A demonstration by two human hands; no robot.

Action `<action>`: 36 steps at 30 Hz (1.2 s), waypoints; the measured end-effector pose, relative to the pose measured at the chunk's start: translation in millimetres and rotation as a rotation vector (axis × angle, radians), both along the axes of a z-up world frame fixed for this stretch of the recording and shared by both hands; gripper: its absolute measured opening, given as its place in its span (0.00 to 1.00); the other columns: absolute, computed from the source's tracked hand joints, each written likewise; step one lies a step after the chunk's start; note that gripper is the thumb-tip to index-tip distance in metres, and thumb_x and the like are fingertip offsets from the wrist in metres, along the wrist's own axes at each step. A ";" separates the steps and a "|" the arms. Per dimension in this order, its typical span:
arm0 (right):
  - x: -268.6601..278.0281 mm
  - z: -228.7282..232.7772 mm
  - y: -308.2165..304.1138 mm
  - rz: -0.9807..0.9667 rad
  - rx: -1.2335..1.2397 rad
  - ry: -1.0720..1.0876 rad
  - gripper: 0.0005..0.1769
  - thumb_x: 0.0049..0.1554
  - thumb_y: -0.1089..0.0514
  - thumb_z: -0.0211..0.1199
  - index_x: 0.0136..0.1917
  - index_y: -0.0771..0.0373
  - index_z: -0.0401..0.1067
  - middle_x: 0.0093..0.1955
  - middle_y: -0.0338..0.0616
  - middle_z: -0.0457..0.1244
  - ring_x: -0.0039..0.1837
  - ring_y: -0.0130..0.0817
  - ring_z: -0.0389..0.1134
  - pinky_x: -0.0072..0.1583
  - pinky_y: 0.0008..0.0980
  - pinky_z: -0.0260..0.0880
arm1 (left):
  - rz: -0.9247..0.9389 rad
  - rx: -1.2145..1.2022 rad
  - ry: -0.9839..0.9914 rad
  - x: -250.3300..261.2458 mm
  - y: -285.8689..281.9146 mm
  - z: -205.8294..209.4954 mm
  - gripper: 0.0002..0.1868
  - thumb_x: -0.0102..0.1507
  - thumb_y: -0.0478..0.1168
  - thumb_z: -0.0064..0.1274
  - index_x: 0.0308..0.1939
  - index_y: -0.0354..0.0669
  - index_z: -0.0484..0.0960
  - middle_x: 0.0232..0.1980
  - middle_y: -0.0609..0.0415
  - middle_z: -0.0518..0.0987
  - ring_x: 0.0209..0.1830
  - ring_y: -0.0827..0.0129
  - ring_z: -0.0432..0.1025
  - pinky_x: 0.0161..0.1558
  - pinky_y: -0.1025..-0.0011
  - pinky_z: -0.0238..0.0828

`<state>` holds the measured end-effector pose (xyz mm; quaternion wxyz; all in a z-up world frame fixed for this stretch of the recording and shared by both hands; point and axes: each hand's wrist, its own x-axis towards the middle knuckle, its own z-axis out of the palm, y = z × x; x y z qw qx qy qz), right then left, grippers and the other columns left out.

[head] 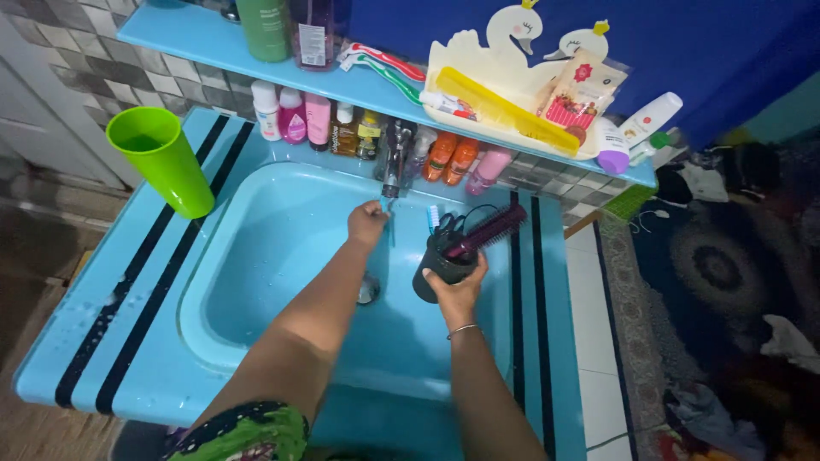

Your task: Cleaning a bathroom sink and organizing hair accessories and toiletries.

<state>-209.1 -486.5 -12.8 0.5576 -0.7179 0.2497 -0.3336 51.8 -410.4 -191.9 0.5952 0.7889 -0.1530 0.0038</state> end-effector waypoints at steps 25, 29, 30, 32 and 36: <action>6.6 -23.3 28.9 0.159 -0.140 -0.006 0.64 0.38 0.58 0.83 0.76 0.65 0.44 0.67 0.52 0.60 0.68 0.42 0.65 0.69 0.41 0.66 | -0.090 0.106 -0.464 -168.6 95.5 279.2 0.17 0.53 0.40 0.71 0.43 0.44 0.82 0.43 0.55 0.84 0.51 0.59 0.76 0.55 0.55 0.63; 7.5 -23.4 31.3 0.150 -0.213 0.018 0.66 0.37 0.54 0.84 0.76 0.65 0.44 0.66 0.54 0.62 0.66 0.43 0.66 0.68 0.42 0.67 | -0.080 0.083 -0.547 -187.1 105.0 266.1 0.59 0.38 0.50 0.79 0.67 0.36 0.62 0.65 0.32 0.66 0.66 0.36 0.61 0.64 0.52 0.54; 8.3 -27.7 31.1 0.145 -0.214 0.014 0.66 0.37 0.54 0.84 0.76 0.65 0.44 0.66 0.54 0.62 0.66 0.43 0.66 0.68 0.42 0.67 | -0.084 0.081 -0.551 -186.4 109.2 249.7 0.59 0.38 0.50 0.79 0.67 0.36 0.62 0.65 0.32 0.66 0.66 0.36 0.61 0.64 0.52 0.54; 9.3 -36.6 29.9 0.245 -0.206 -0.087 0.65 0.40 0.51 0.83 0.77 0.65 0.43 0.68 0.54 0.62 0.68 0.44 0.67 0.69 0.41 0.67 | -0.232 -0.073 -0.253 -184.7 116.8 216.4 0.76 0.35 0.53 0.81 0.74 0.31 0.44 0.71 0.31 0.58 0.72 0.38 0.59 0.71 0.53 0.53; 12.2 -13.8 47.3 0.318 -0.215 -0.051 0.70 0.39 0.49 0.85 0.78 0.65 0.40 0.68 0.55 0.63 0.68 0.46 0.67 0.69 0.41 0.67 | -0.315 -0.270 -0.122 -190.2 122.5 187.0 0.81 0.39 0.54 0.80 0.74 0.27 0.31 0.71 0.28 0.56 0.70 0.43 0.59 0.66 0.55 0.57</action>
